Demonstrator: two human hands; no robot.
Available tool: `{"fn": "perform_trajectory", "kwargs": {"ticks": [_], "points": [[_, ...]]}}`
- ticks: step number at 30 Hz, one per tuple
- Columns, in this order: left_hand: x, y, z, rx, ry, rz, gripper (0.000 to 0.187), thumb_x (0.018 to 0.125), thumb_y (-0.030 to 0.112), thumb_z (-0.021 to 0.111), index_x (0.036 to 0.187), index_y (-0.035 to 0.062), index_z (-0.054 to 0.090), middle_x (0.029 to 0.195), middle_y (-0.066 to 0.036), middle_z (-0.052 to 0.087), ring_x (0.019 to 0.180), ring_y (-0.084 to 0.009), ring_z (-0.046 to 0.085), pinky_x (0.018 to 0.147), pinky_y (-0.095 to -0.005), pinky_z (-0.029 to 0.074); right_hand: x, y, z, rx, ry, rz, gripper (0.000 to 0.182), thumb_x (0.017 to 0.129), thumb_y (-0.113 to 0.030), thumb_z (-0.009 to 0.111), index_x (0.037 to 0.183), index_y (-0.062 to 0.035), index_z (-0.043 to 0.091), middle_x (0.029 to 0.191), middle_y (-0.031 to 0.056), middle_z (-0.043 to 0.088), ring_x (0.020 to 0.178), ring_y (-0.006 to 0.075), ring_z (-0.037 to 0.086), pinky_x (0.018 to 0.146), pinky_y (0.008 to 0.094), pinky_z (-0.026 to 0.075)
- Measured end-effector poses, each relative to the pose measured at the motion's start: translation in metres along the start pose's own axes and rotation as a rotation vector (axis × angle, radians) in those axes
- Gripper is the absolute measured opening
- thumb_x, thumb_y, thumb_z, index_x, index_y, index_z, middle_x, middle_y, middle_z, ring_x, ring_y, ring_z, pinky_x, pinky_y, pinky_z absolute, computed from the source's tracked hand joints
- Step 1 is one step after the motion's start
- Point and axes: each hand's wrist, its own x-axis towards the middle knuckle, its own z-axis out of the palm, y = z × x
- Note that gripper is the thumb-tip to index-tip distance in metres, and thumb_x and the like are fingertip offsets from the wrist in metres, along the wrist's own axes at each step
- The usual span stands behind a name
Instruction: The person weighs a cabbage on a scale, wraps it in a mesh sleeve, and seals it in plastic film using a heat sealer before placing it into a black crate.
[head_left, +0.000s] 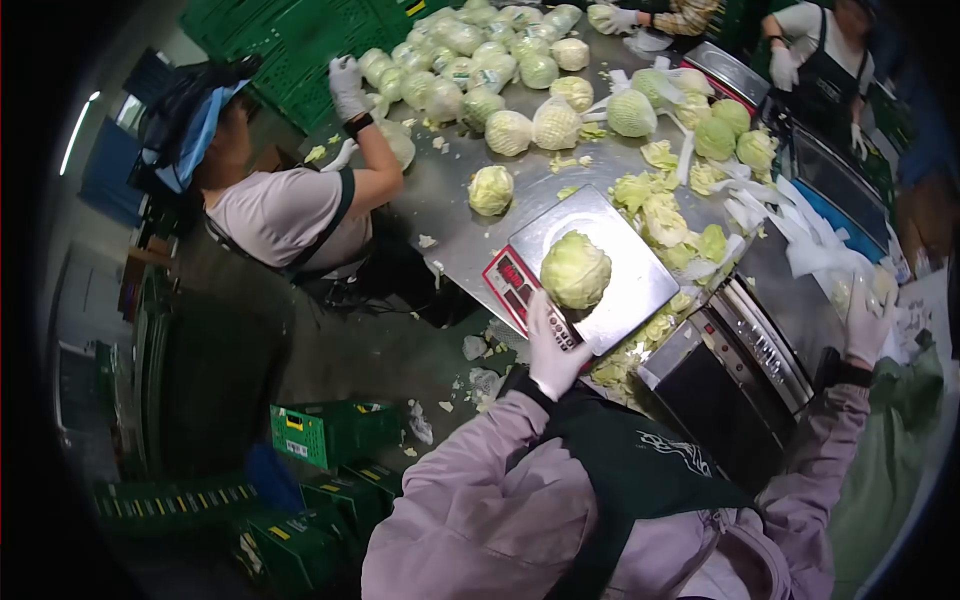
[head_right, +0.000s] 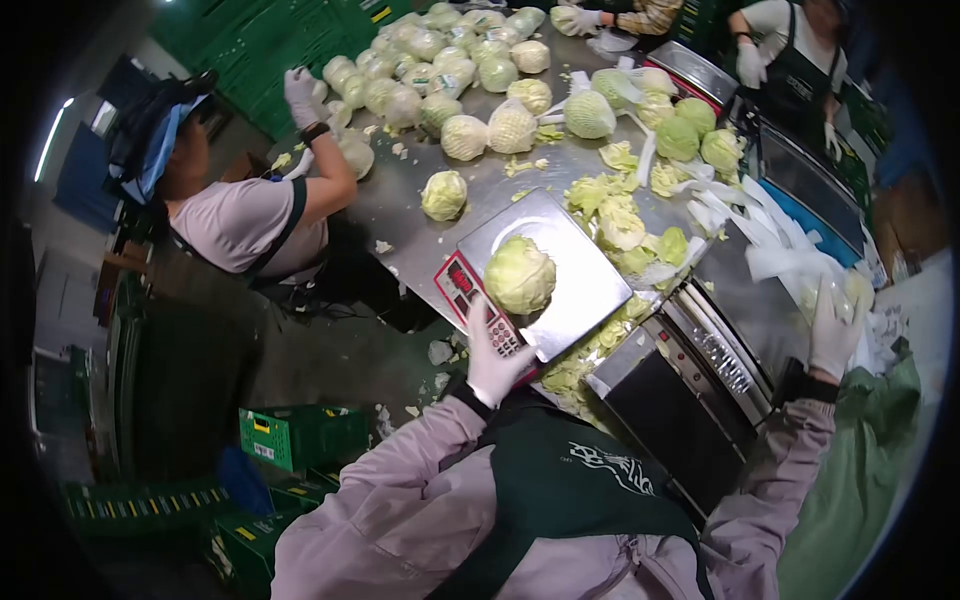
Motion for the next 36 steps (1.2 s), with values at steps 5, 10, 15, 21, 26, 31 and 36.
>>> {"fn": "perform_trajectory", "kwargs": {"ticks": [5, 10, 15, 21, 26, 31, 36], "points": [[0.072, -0.025, 0.018, -0.183, -0.066, -0.130, 0.121, 0.058, 0.024, 0.089, 0.146, -0.0044, 0.011, 0.140, -0.024, 0.032, 0.129, -0.0301, 0.038, 0.107, -0.0367, 0.034, -0.010, -0.044, 0.078, 0.745, 0.174, 0.299, 0.041, 0.097, -0.023, 0.049, 0.131, 0.0002, 0.047, 0.132, 0.0186, 0.048, 0.118, 0.0329, 0.049, 0.104, 0.0486, 0.038], [0.125, -0.049, 0.014, -0.538, -0.361, -0.359, 0.070, 0.074, 0.018, 0.078, 0.131, -0.0010, 0.043, 0.118, -0.016, 0.059, 0.102, -0.0232, 0.061, 0.088, -0.0357, 0.051, -0.063, -0.028, 0.087, 0.174, -0.042, 0.306, 0.034, 0.096, -0.022, 0.055, 0.122, -0.0011, 0.056, 0.105, 0.0041, 0.064, 0.081, 0.0116, 0.062, 0.064, 0.0220, 0.046], [0.124, 0.024, 0.015, -0.962, -0.808, -0.531, 0.064, 0.088, 0.023, 0.059, 0.141, -0.0014, 0.033, 0.134, -0.016, 0.048, 0.122, -0.0280, 0.050, 0.103, -0.0402, 0.040, -0.048, 0.021, 0.016, -0.859, 0.082, 0.030, 0.021, 0.083, -0.015, 0.055, 0.094, -0.0083, 0.071, 0.081, 0.0102, 0.069, 0.077, 0.0232, 0.066, 0.071, 0.0322, 0.050], [0.124, 0.135, 0.088, -0.811, -1.089, -0.314, 0.073, 0.079, 0.022, 0.071, 0.139, -0.0002, 0.036, 0.131, -0.012, 0.050, 0.120, -0.0215, 0.049, 0.101, -0.0334, 0.040, 0.015, 0.076, -0.014, -0.493, -0.057, -0.167, 0.068, 0.083, -0.006, 0.056, 0.146, -0.0095, 0.032, 0.130, 0.0198, 0.055, 0.118, 0.0287, 0.054, 0.097, 0.0358, 0.042], [0.119, 0.207, 0.184, -0.552, -1.206, -0.220, 0.084, 0.073, 0.025, 0.080, 0.138, -0.0033, 0.035, 0.126, -0.015, 0.053, 0.117, -0.0214, 0.051, 0.100, -0.0323, 0.042, -0.007, 0.010, 0.001, -0.431, -0.137, 0.069, 0.060, 0.091, -0.015, 0.058, 0.145, -0.0073, 0.033, 0.133, 0.0130, 0.049, 0.103, 0.0204, 0.055, 0.088, 0.0300, 0.046], [0.087, 0.271, 0.296, -0.335, -1.304, 0.068, 0.103, 0.064, 0.036, 0.086, 0.139, -0.0055, 0.030, 0.126, -0.021, 0.053, 0.118, -0.0262, 0.052, 0.100, -0.0332, 0.043, -0.070, -0.036, 0.012, -0.296, -0.314, 0.214, 0.076, 0.093, -0.051, 0.053, 0.146, -0.0023, 0.027, 0.137, 0.0140, 0.043, 0.109, 0.0171, 0.051, 0.088, 0.0281, 0.047], [0.046, 0.283, 0.357, -0.010, -1.270, 0.384, 0.106, 0.065, 0.034, 0.086, 0.143, -0.0023, 0.024, 0.136, -0.024, 0.043, 0.125, -0.0309, 0.045, 0.105, -0.0352, 0.038, -0.093, 0.005, -0.022, -0.191, -0.120, 0.178, 0.083, 0.091, -0.047, 0.059, 0.143, 0.0065, 0.023, 0.136, 0.0183, 0.042, 0.118, 0.0188, 0.049, 0.102, 0.0335, 0.039]]}}
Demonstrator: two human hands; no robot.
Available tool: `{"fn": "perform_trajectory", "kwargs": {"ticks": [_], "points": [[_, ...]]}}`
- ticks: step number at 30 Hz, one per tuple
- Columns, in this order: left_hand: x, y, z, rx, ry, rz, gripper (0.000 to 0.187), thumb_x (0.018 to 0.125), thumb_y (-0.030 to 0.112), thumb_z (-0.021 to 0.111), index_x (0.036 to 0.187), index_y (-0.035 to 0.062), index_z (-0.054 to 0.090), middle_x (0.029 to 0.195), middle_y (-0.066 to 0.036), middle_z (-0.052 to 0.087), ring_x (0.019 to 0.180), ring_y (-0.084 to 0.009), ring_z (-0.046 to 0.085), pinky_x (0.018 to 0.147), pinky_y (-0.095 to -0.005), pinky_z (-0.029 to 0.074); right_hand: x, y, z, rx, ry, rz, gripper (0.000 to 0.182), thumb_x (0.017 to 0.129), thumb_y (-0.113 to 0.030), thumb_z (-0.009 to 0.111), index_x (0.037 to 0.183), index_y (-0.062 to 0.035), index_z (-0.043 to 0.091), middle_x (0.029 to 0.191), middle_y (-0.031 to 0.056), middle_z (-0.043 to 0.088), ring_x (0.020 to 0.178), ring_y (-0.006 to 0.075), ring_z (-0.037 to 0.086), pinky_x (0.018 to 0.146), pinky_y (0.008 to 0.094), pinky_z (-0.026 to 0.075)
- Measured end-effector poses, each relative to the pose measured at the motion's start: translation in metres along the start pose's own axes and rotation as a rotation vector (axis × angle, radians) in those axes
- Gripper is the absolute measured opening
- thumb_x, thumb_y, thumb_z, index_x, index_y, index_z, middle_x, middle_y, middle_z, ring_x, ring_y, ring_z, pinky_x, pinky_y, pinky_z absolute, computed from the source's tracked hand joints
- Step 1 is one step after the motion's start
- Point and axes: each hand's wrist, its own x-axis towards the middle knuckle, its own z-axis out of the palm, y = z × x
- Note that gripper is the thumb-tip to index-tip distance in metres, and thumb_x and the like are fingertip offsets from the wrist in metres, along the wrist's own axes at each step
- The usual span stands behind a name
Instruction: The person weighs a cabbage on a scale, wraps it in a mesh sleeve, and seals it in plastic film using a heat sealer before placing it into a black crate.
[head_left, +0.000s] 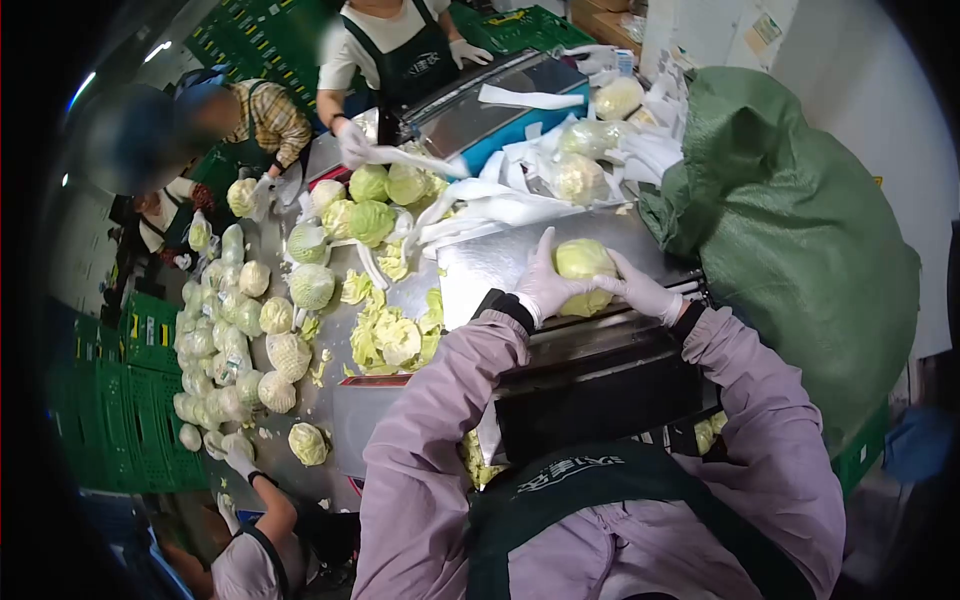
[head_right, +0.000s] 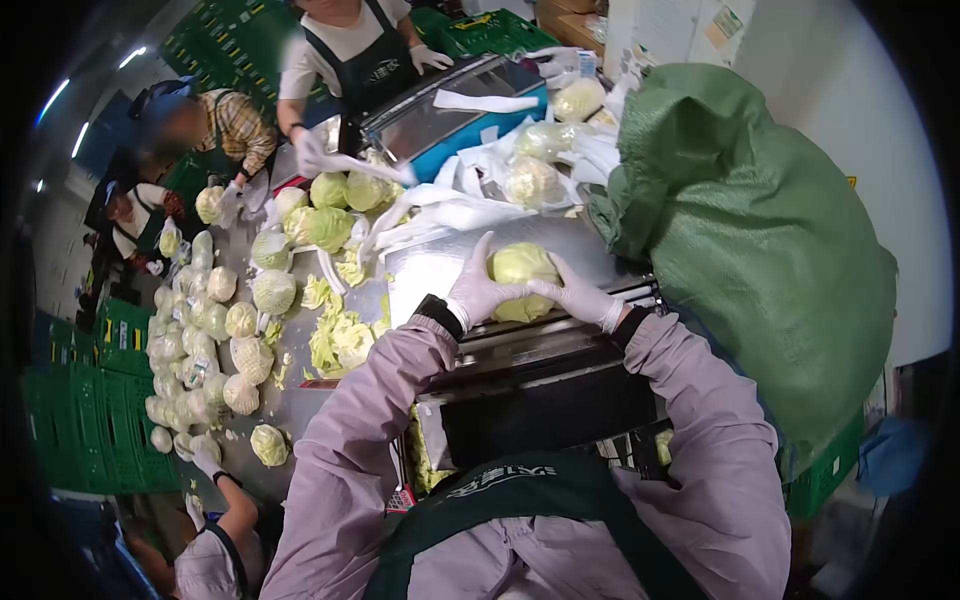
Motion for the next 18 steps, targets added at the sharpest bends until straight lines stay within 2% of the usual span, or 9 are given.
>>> {"fn": "perform_trajectory", "kwargs": {"ticks": [4, 6, 8, 10, 12, 14, 15, 16, 18], "points": [[0.006, -0.025, 0.020, -0.292, -0.053, 0.049, 0.100, 0.070, 0.025, 0.084, 0.145, 0.0000, 0.023, 0.138, -0.022, 0.041, 0.127, -0.0278, 0.044, 0.106, -0.0345, 0.036, -0.024, 0.032, 0.004, 0.081, 0.212, 0.075, 0.076, 0.086, -0.037, 0.069, 0.136, 0.0054, 0.031, 0.129, 0.0152, 0.049, 0.117, 0.0208, 0.051, 0.101, 0.0333, 0.039], [0.005, -0.026, 0.019, -0.494, -0.134, 0.078, 0.097, 0.073, 0.018, 0.082, 0.147, 0.0026, 0.021, 0.138, -0.019, 0.042, 0.127, -0.0258, 0.043, 0.106, -0.0343, 0.036, -0.026, 0.033, 0.003, -0.174, 0.208, 0.061, 0.075, 0.084, -0.035, 0.071, 0.135, 0.0054, 0.033, 0.124, 0.0166, 0.053, 0.115, 0.0221, 0.052, 0.098, 0.0335, 0.041], [0.005, -0.017, 0.010, -0.555, -0.193, 0.005, 0.100, 0.073, 0.019, 0.082, 0.148, 0.0054, 0.018, 0.140, -0.018, 0.040, 0.128, -0.0264, 0.042, 0.107, -0.0346, 0.035, -0.025, 0.014, 0.000, -0.221, 0.213, 0.106, 0.073, 0.082, -0.036, 0.073, 0.130, 0.0064, 0.038, 0.121, 0.0185, 0.056, 0.112, 0.0238, 0.055, 0.096, 0.0336, 0.043], [0.008, -0.018, 0.008, -0.478, -0.220, 0.040, 0.097, 0.073, 0.024, 0.081, 0.147, 0.0029, 0.022, 0.142, -0.021, 0.036, 0.131, -0.0265, 0.038, 0.108, -0.0346, 0.033, -0.025, 0.001, -0.003, -0.317, 0.146, 0.201, 0.070, 0.082, -0.039, 0.072, 0.126, 0.0069, 0.043, 0.117, 0.0187, 0.059, 0.108, 0.0239, 0.058, 0.094, 0.0332, 0.044], [0.006, -0.018, 0.005, -0.402, -0.185, 0.082, 0.096, 0.075, 0.027, 0.080, 0.147, 0.0042, 0.022, 0.143, -0.021, 0.035, 0.132, -0.0263, 0.037, 0.108, -0.0352, 0.033, -0.028, 0.003, -0.010, -0.350, 0.163, 0.187, 0.064, 0.082, -0.040, 0.071, 0.121, 0.0063, 0.050, 0.113, 0.0213, 0.062, 0.107, 0.0271, 0.059, 0.093, 0.0346, 0.044], [-0.005, -0.019, -0.006, -0.323, -0.149, 0.120, 0.095, 0.077, 0.029, 0.078, 0.148, 0.0055, 0.021, 0.144, -0.021, 0.035, 0.133, -0.0260, 0.036, 0.109, -0.0357, 0.032, -0.033, 0.001, -0.019, -0.568, 0.128, 0.129, 0.055, 0.082, -0.037, 0.069, 0.117, 0.0028, 0.055, 0.108, 0.0235, 0.062, 0.105, 0.0330, 0.059, 0.092, 0.0385, 0.045], [-0.015, -0.022, -0.017, -0.259, -0.057, 0.112, 0.086, 0.078, 0.029, 0.076, 0.145, 0.0053, 0.028, 0.140, -0.021, 0.039, 0.131, -0.0282, 0.039, 0.108, -0.0369, 0.033, -0.044, -0.004, -0.026, -0.578, 0.167, 0.034, 0.042, 0.082, -0.030, 0.067, 0.113, -0.0022, 0.061, 0.104, 0.0220, 0.063, 0.102, 0.0362, 0.058, 0.090, 0.0412, 0.044], [-0.024, -0.027, -0.028, -0.193, 0.033, 0.106, 0.078, 0.079, 0.029, 0.074, 0.142, 0.0051, 0.035, 0.137, -0.022, 0.044, 0.129, -0.0304, 0.042, 0.107, -0.0382, 0.034, -0.053, -0.003, -0.036, -0.695, 0.140, -0.122, 0.032, 0.083, -0.022, 0.064, 0.112, -0.0065, 0.064, 0.100, 0.0157, 0.065, 0.097, 0.0327, 0.059, 0.087, 0.0399, 0.045], [-0.039, -0.054, -0.053, 0.184, -0.068, 0.244, 0.058, 0.079, 0.024, 0.070, 0.131, 0.0071, 0.050, 0.126, -0.021, 0.053, 0.120, -0.0355, 0.049, 0.103, -0.0390, 0.038, -0.067, -0.014, -0.056, -0.777, -0.052, -0.261, 0.027, 0.085, -0.015, 0.060, 0.111, -0.0107, 0.065, 0.097, 0.0110, 0.065, 0.096, 0.0279, 0.058, 0.085, 0.0376, 0.046]]}}
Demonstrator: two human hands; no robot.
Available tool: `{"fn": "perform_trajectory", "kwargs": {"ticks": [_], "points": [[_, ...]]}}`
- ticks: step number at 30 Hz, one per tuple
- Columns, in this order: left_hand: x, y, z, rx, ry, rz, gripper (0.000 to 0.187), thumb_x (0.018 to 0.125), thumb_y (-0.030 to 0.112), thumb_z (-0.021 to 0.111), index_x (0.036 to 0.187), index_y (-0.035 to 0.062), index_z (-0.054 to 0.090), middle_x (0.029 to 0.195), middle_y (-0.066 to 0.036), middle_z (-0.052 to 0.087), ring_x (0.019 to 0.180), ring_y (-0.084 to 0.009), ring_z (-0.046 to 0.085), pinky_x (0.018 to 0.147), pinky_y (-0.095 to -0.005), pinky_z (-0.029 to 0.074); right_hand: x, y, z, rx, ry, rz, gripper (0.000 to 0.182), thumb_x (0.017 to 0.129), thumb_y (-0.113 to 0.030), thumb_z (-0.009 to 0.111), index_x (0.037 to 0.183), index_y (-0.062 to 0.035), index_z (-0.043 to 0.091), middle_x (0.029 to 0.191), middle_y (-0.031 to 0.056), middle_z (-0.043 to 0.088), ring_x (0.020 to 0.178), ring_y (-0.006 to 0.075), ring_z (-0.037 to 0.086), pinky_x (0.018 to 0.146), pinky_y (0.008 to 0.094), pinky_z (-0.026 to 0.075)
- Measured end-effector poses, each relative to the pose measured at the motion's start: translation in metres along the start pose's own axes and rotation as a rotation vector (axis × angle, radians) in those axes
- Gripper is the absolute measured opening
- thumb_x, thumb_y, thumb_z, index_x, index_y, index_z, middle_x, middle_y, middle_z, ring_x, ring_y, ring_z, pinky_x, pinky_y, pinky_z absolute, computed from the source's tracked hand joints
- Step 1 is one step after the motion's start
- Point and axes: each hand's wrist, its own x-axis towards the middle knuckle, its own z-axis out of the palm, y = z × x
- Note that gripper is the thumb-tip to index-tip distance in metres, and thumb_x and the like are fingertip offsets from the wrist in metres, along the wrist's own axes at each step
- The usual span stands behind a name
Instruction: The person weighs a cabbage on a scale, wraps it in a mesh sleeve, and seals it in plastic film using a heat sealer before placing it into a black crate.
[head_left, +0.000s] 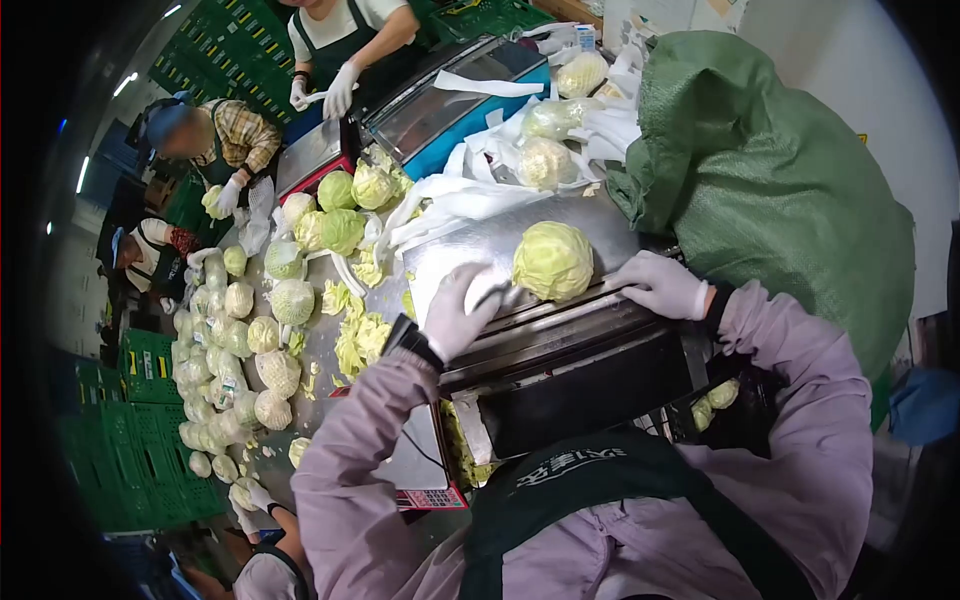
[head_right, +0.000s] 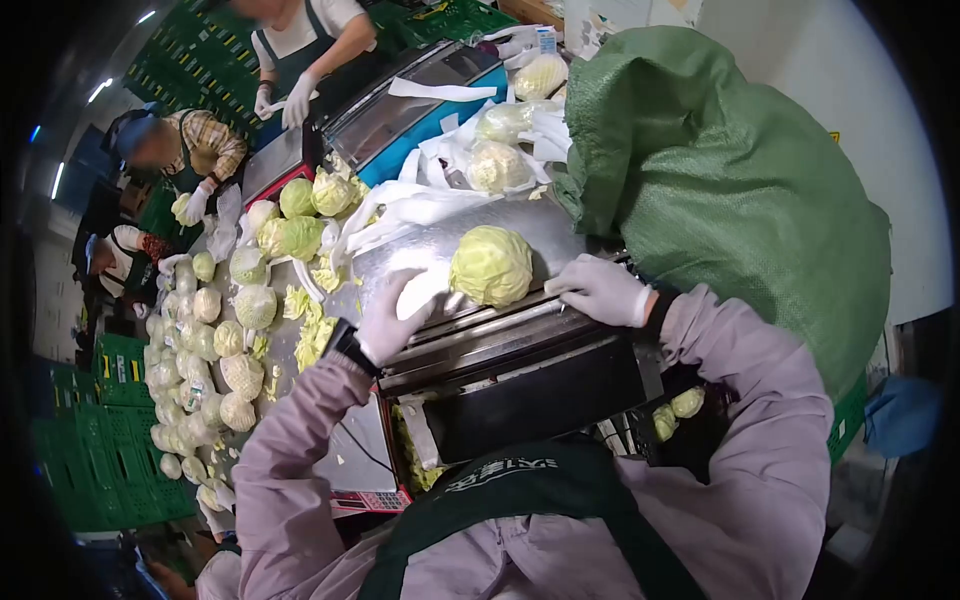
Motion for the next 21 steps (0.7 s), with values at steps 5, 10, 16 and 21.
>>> {"fn": "perform_trajectory", "kwargs": {"ticks": [5, 10, 16, 21], "points": [[-0.032, -0.020, 0.022, 0.673, -0.327, 0.644, 0.042, 0.082, 0.030, 0.063, 0.123, 0.0327, 0.058, 0.138, -0.003, 0.048, 0.122, -0.0282, 0.048, 0.097, -0.0478, 0.041, -0.010, 0.024, 0.001, -0.418, -0.278, -0.293, 0.032, 0.077, -0.008, 0.059, 0.104, -0.0218, 0.069, 0.108, -0.0009, 0.061, 0.098, 0.0231, 0.056, 0.082, 0.0366, 0.045], [-0.048, -0.035, 0.018, 0.546, -0.291, 0.559, 0.028, 0.083, 0.021, 0.063, 0.110, 0.0250, 0.065, 0.126, -0.001, 0.059, 0.120, -0.0281, 0.050, 0.098, -0.0458, 0.040, -0.010, 0.029, 0.022, -0.103, -0.070, -0.179, 0.008, 0.081, -0.010, 0.059, 0.088, -0.0103, 0.064, 0.094, 0.0051, 0.063, 0.094, 0.0270, 0.057, 0.082, 0.0379, 0.045], [-0.089, 0.040, -0.011, 0.087, -0.424, -0.080, 0.005, 0.084, 0.004, 0.058, 0.089, 0.0027, 0.058, 0.081, -0.011, 0.064, 0.072, -0.0242, 0.063, 0.066, -0.0323, 0.050, -0.043, -0.024, -0.016, 0.242, -0.308, 0.198, 0.009, 0.090, -0.009, 0.052, 0.091, -0.0054, 0.060, 0.084, 0.0079, 0.069, 0.078, 0.0248, 0.067, 0.073, 0.0337, 0.051], [-0.030, 0.098, -0.099, -1.093, -0.561, -0.275, 0.020, 0.081, 0.002, 0.053, 0.101, 0.0015, 0.051, 0.089, -0.011, 0.062, 0.080, -0.0168, 0.062, 0.077, -0.0299, 0.048, 0.030, -0.075, -0.110, 1.006, -0.510, 0.091, 0.016, 0.090, -0.005, 0.048, 0.104, -0.0018, 0.055, 0.097, 0.0115, 0.069, 0.086, 0.0182, 0.067, 0.079, 0.0339, 0.052]]}}
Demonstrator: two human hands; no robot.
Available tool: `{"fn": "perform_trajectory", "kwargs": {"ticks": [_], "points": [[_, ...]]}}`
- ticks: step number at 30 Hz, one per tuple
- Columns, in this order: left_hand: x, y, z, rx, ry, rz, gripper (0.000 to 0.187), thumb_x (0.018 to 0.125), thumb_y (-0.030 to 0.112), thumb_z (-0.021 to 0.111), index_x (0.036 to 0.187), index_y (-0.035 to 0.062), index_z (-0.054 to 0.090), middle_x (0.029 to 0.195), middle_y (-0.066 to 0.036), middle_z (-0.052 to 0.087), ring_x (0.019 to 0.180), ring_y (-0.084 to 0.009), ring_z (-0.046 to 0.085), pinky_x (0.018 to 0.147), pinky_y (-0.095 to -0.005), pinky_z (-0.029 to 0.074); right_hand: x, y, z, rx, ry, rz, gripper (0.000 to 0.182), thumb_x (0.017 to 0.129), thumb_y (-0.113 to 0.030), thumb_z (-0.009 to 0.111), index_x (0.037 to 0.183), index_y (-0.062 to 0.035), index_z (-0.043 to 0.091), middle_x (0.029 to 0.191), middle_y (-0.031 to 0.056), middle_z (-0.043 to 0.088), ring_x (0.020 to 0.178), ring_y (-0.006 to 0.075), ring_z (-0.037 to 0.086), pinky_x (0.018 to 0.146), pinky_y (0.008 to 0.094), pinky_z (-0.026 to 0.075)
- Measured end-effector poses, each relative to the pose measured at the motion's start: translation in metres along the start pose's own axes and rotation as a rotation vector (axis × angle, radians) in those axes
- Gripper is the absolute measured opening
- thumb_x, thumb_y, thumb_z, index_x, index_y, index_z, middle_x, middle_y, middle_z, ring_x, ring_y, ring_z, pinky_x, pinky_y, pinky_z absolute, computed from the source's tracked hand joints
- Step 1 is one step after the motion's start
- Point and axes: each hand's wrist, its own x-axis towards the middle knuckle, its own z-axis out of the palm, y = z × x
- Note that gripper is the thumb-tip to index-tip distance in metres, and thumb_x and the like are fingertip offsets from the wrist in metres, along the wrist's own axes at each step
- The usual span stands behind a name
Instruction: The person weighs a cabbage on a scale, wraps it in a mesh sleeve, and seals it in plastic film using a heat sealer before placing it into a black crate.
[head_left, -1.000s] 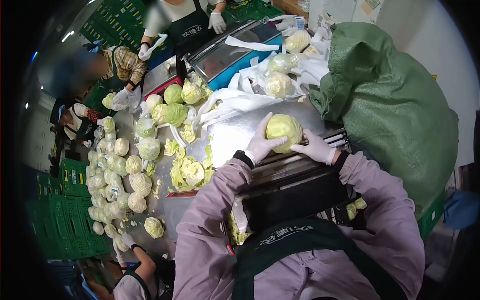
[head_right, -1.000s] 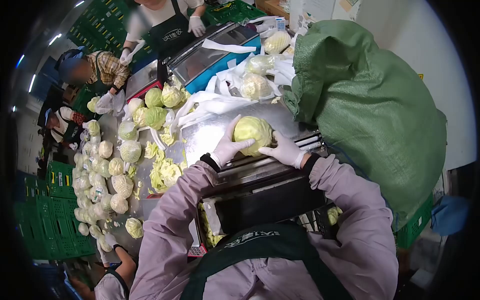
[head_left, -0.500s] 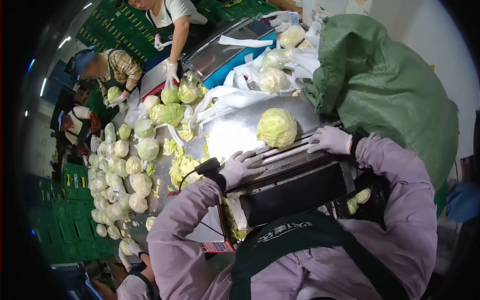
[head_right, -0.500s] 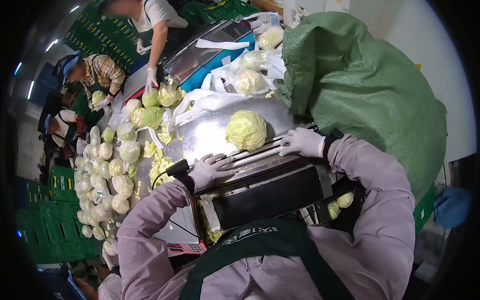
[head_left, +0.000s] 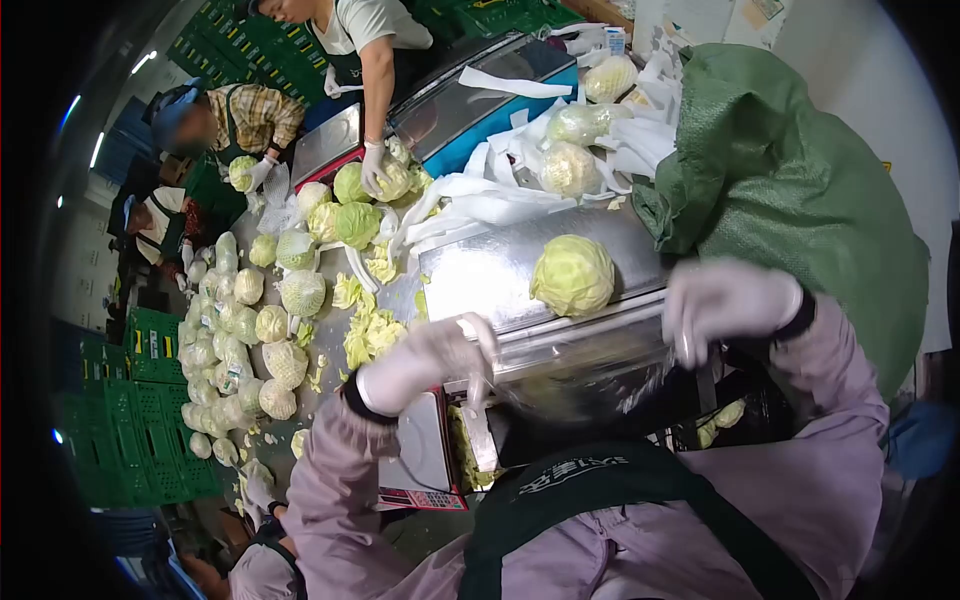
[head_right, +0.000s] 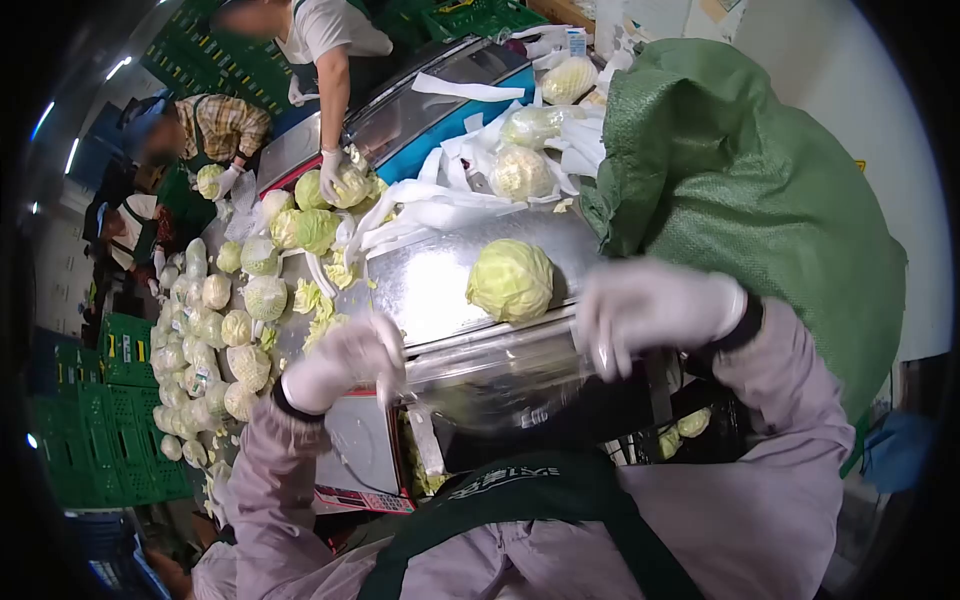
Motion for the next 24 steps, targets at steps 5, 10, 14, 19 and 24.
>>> {"fn": "perform_trajectory", "kwargs": {"ticks": [5, 10, 14, 19, 24], "points": [[0.122, -0.048, -0.120, 0.567, 0.448, 0.499, 0.070, 0.076, -0.008, 0.048, 0.143, 0.0045, 0.034, 0.144, -0.016, 0.041, 0.133, -0.0255, 0.039, 0.108, -0.0349, 0.034, 0.083, 0.079, -0.103, -0.591, 0.524, -0.198, 0.069, 0.073, 0.009, 0.047, 0.141, -0.0010, 0.036, 0.141, 0.0193, 0.041, 0.131, 0.0266, 0.039, 0.110, 0.0372, 0.032], [0.167, -0.108, -0.105, 1.283, 0.218, 0.282, 0.091, 0.069, 0.020, 0.077, 0.145, 0.0089, 0.027, 0.124, -0.018, 0.055, 0.120, -0.0331, 0.051, 0.101, -0.0410, 0.039, 0.091, 0.146, -0.100, -1.197, 0.370, -0.076, 0.063, 0.086, -0.016, 0.058, 0.142, -0.0021, 0.031, 0.131, 0.0214, 0.050, 0.120, 0.0360, 0.048, 0.101, 0.0401, 0.039], [0.178, -0.117, -0.096, 1.176, 0.340, 0.245, 0.099, 0.065, 0.025, 0.082, 0.145, 0.0065, 0.026, 0.124, -0.019, 0.055, 0.120, -0.0316, 0.051, 0.102, -0.0404, 0.039, 0.102, 0.161, -0.076, -1.085, 0.455, -0.001, 0.091, 0.076, -0.022, 0.073, 0.147, -0.0019, 0.020, 0.132, 0.0229, 0.048, 0.119, 0.0314, 0.051, 0.099, 0.0388, 0.041], [0.182, -0.111, -0.106, 0.671, 0.125, 0.292, 0.094, 0.069, 0.025, 0.083, 0.143, 0.0048, 0.029, 0.126, -0.013, 0.055, 0.118, -0.0219, 0.051, 0.103, -0.0346, 0.039, 0.111, 0.166, -0.096, -0.440, 0.282, -0.091, 0.098, 0.069, -0.012, 0.081, 0.146, -0.0014, 0.022, 0.133, 0.0157, 0.049, 0.119, 0.0200, 0.048, 0.104, 0.0336, 0.038], [0.116, -0.076, -0.039, 0.006, -0.095, -0.172, 0.074, 0.078, 0.024, 0.077, 0.138, 0.0034, 0.039, 0.126, -0.008, 0.055, 0.112, -0.0155, 0.053, 0.098, -0.0302, 0.043, 0.078, 0.111, -0.040, 0.147, -0.018, 0.050, 0.078, 0.080, -0.007, 0.074, 0.143, -0.0010, 0.029, 0.131, 0.0091, 0.052, 0.120, 0.0165, 0.048, 0.105, 0.0303, 0.037]]}}
